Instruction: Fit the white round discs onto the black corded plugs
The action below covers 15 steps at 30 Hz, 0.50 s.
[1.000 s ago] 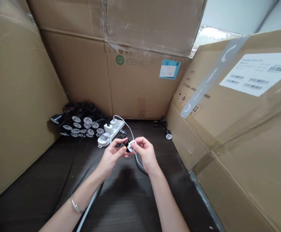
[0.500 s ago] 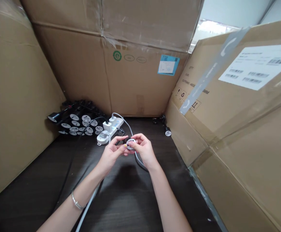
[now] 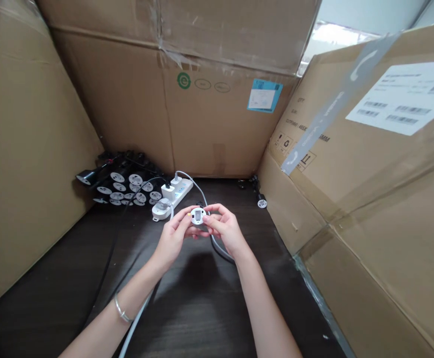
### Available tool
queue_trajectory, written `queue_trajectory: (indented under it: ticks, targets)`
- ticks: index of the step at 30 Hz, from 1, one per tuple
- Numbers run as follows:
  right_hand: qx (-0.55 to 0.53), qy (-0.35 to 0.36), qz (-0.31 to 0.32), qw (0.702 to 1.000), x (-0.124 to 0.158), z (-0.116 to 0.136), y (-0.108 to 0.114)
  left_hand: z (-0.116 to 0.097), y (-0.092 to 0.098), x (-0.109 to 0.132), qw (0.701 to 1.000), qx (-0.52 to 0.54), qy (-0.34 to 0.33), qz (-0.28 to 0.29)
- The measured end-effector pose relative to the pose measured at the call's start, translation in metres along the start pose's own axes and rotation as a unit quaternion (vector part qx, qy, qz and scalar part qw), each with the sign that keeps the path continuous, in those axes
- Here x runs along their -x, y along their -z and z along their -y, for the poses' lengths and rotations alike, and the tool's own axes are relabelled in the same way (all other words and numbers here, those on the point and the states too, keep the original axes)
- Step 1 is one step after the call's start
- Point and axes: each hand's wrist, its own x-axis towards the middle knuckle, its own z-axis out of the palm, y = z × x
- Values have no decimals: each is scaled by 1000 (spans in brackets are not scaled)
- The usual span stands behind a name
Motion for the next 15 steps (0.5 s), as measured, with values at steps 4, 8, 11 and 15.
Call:
queue_trajectory:
  ticks: [4,8,11,15]
  targets:
    - [0,11,-3,1000,2,4,0,-1,-3,2,1000,-3,-1,1]
    - [-12,13,4,1000,3,4,-3,-2,-2,2,999,-29,-16,6]
    - [-13,19,2,1000,4,3,-6,0,0,2,998,-48,-38,-3]
    - [-6,42,13,999,4,1,-9,1,1,2,993,-87,-81,-15]
